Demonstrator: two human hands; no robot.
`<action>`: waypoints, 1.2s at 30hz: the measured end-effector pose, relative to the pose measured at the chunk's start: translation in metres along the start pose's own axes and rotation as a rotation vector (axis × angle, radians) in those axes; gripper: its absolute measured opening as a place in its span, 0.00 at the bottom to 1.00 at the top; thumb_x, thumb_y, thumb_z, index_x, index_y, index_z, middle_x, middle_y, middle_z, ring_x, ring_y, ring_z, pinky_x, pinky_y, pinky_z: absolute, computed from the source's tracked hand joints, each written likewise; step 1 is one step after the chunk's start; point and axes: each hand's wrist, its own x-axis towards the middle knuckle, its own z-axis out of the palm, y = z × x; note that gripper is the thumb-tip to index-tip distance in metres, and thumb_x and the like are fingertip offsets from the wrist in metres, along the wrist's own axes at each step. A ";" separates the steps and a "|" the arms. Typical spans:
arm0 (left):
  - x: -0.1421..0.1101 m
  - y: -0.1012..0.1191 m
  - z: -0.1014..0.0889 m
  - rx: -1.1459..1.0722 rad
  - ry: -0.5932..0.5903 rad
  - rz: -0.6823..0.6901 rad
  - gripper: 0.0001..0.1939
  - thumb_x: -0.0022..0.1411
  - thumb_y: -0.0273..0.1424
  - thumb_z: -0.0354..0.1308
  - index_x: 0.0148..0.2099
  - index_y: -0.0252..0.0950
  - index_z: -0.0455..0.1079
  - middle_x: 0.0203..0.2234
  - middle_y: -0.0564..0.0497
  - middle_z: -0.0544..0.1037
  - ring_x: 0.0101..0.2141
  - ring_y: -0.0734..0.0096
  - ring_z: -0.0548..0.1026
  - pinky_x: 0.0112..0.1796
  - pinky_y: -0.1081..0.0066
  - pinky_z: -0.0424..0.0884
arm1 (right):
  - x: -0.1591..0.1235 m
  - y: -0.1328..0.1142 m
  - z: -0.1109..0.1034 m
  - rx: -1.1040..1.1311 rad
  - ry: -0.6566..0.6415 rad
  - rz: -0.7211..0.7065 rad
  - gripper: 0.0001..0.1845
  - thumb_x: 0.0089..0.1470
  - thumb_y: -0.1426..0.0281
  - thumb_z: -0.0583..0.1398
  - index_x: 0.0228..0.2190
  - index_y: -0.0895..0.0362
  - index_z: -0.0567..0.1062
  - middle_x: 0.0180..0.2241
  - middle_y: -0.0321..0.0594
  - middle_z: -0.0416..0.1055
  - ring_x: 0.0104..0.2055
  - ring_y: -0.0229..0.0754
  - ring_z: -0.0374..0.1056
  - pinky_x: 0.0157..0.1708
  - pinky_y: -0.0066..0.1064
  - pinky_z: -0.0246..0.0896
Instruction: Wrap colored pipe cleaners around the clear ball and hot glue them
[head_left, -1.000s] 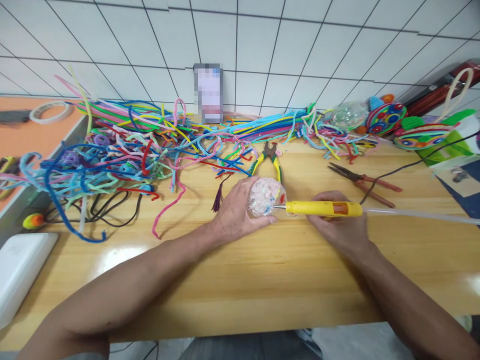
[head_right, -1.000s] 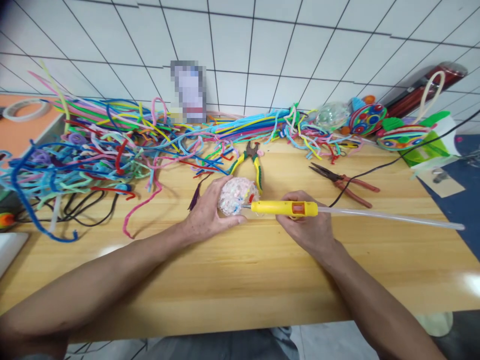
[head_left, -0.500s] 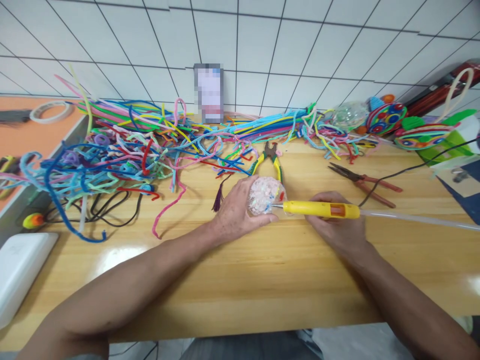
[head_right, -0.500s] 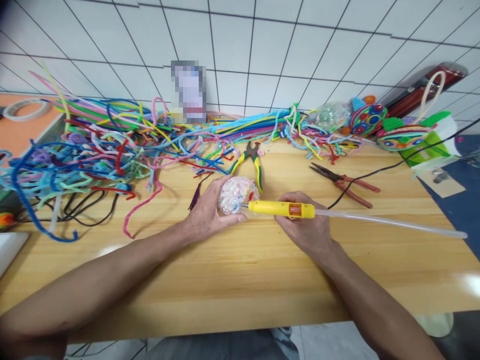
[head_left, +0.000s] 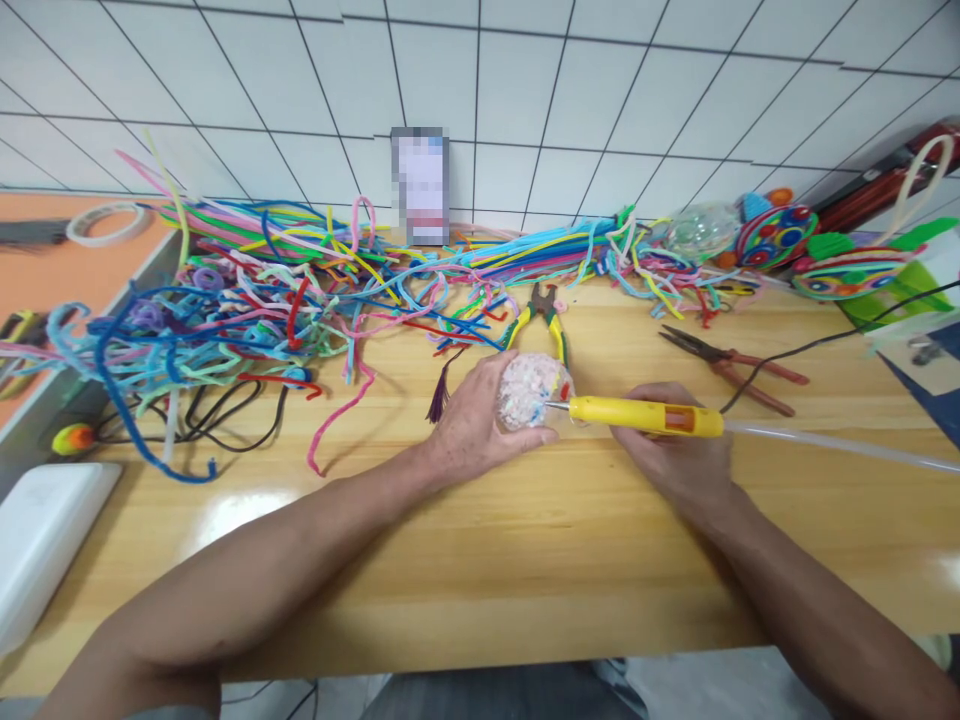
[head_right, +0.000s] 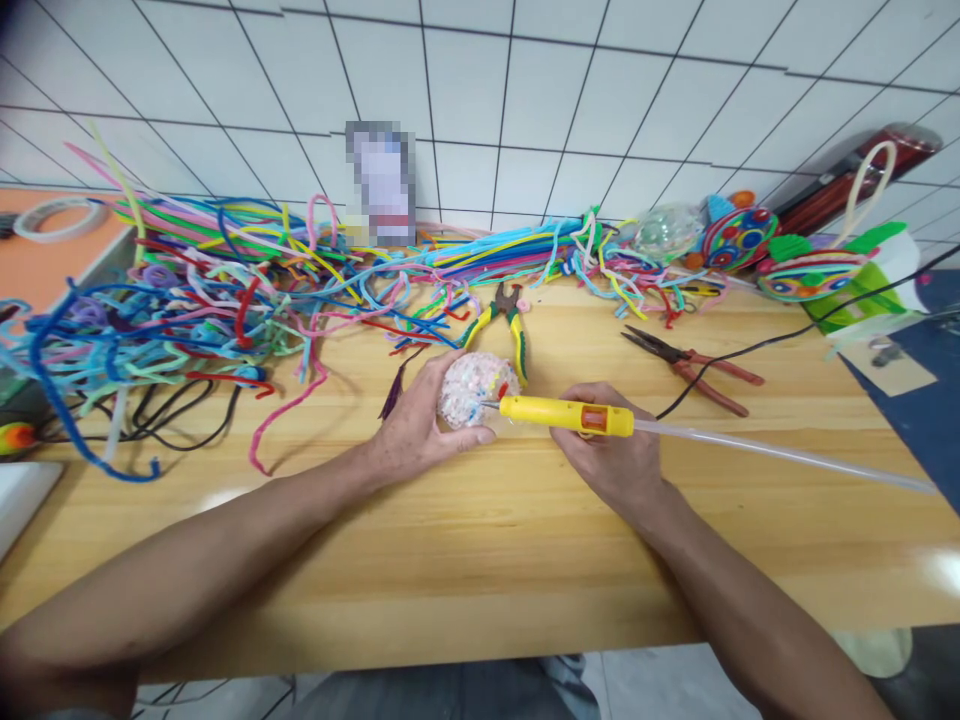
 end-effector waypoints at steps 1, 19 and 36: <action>0.000 0.000 0.000 -0.004 0.001 -0.003 0.53 0.59 0.59 0.68 0.73 0.35 0.53 0.67 0.31 0.68 0.68 0.41 0.68 0.68 0.43 0.65 | -0.001 0.001 0.000 0.008 -0.015 0.009 0.06 0.52 0.68 0.66 0.34 0.50 0.75 0.27 0.34 0.77 0.24 0.41 0.73 0.24 0.31 0.69; -0.001 0.000 0.000 -0.019 -0.005 -0.033 0.54 0.59 0.58 0.69 0.75 0.36 0.52 0.69 0.32 0.67 0.68 0.40 0.67 0.68 0.43 0.66 | -0.004 0.000 0.005 0.080 0.016 0.034 0.07 0.50 0.71 0.67 0.33 0.51 0.76 0.27 0.32 0.77 0.24 0.39 0.71 0.23 0.29 0.68; 0.000 0.001 0.000 -0.020 -0.017 -0.057 0.54 0.59 0.57 0.69 0.74 0.36 0.51 0.69 0.31 0.66 0.69 0.39 0.67 0.68 0.41 0.64 | -0.005 0.000 0.006 0.062 -0.001 0.052 0.05 0.52 0.69 0.67 0.33 0.50 0.76 0.28 0.34 0.78 0.25 0.41 0.73 0.26 0.32 0.71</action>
